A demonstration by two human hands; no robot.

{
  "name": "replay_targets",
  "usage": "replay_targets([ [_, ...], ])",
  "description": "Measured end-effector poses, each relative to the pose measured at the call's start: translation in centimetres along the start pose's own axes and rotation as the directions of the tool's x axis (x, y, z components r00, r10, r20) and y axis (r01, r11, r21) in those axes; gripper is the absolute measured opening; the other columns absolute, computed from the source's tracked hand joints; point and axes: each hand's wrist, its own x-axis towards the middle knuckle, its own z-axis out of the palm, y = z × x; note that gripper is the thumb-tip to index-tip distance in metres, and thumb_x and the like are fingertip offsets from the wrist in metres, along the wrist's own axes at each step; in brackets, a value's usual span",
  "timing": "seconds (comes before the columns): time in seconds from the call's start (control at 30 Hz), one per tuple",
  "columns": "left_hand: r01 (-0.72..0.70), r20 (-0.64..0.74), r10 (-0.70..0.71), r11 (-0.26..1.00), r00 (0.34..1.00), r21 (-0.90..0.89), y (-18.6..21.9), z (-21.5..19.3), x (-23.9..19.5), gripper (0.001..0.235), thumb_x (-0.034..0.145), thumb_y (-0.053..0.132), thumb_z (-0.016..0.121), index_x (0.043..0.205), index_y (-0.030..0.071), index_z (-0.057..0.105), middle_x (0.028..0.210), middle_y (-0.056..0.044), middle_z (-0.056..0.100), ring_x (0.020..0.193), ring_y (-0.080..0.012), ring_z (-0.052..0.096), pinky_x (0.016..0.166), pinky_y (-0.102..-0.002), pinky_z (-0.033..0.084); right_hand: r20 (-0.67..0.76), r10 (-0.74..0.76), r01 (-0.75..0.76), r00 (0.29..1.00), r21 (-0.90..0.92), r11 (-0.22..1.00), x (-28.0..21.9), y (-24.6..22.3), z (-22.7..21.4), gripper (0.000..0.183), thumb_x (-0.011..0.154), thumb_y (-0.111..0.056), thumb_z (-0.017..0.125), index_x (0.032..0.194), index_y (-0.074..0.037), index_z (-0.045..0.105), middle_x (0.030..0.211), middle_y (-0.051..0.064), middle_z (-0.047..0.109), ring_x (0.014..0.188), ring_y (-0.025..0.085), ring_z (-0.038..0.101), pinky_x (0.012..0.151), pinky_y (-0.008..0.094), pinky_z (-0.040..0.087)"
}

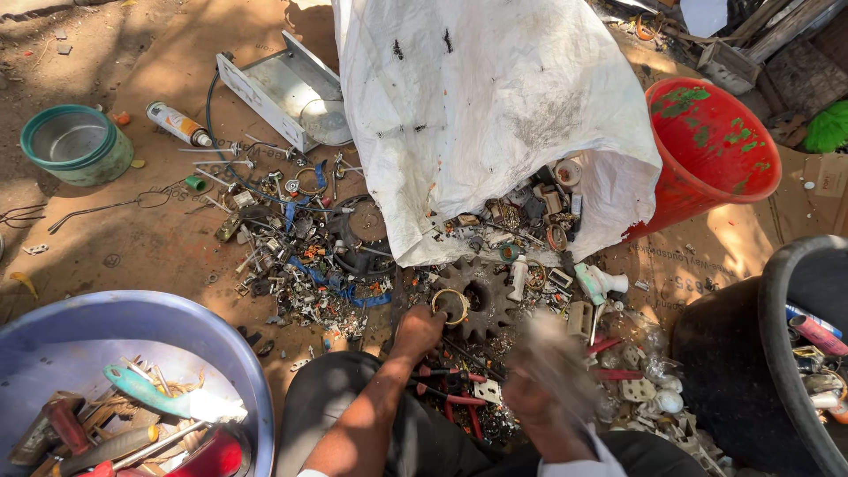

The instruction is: The person sits on the ground and sorts through a pile of metal scrap, using a hammer to break apart items and separate components. They handle various metal pieces, including a gear-like object, and place sorted items into a white sack.

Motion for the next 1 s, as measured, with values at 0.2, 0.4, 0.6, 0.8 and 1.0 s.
replay_targets([
  [0.2,-0.100,-0.081,0.108,0.990,0.991,0.104,0.1,-0.8,0.2,0.052,0.092,0.043,0.065,0.103,-0.007,0.074,0.093,-0.029,0.074,0.083,-0.0380,0.074,0.080,-0.048,0.058,0.814,0.562,-0.715,0.147,-0.305,0.629,-1.5,1.2,2.3,0.055,0.101,-0.056,0.048,0.099,-0.002,0.061,0.064,0.014,0.063,0.055,0.026,0.061,0.053,0.043,0.048],
  [0.4,0.114,0.068,-0.131,0.971,0.989,0.211,-1.0,0.2,2.5,0.056,0.095,0.047,0.061,0.112,-0.006,0.067,0.113,-0.031,0.071,0.105,-0.0389,0.073,0.097,-0.047,0.055,0.670,0.600,-0.859,0.437,0.114,0.498,0.3,0.9,-1.4,0.050,0.100,-0.048,0.051,0.101,0.001,0.064,0.061,0.012,0.058,0.045,0.020,0.052,0.039,0.036,0.043],
  [0.6,-0.281,0.104,0.268,0.799,0.958,0.532,-5.9,2.7,5.7,0.044,0.099,0.040,0.052,0.118,0.007,0.074,0.112,-0.032,0.071,0.101,-0.0438,0.071,0.090,-0.051,0.057,0.675,0.468,-0.810,0.570,0.556,0.185,-1.6,0.8,0.0,0.044,0.104,-0.038,0.059,0.116,0.004,0.057,0.079,0.020,0.065,0.066,0.030,0.061,0.057,0.042,0.048],
  [0.8,-0.095,-0.228,0.119,0.989,0.966,0.113,-3.8,1.1,4.6,0.051,0.088,0.052,0.073,0.098,0.003,0.079,0.099,-0.024,0.073,0.091,-0.0392,0.070,0.081,-0.049,0.055,0.801,0.581,-0.716,0.144,-0.321,0.620,-3.5,1.1,3.1,0.052,0.101,-0.048,0.050,0.100,0.003,0.064,0.068,0.019,0.066,0.059,0.036,0.067,0.057,0.049,0.050],
  [1.0,-0.311,-0.445,0.284,0.950,0.849,0.014,-1.9,0.4,1.8,0.026,0.082,0.031,0.078,0.090,0.006,0.079,0.081,-0.015,0.076,0.076,-0.0348,0.074,0.085,-0.046,0.056,0.771,0.605,-0.783,0.196,-0.248,0.570,-2.3,-0.6,1.7,0.048,0.101,-0.050,0.053,0.099,-0.005,0.069,0.061,0.010,0.059,0.051,0.020,0.057,0.046,0.040,0.043],
])
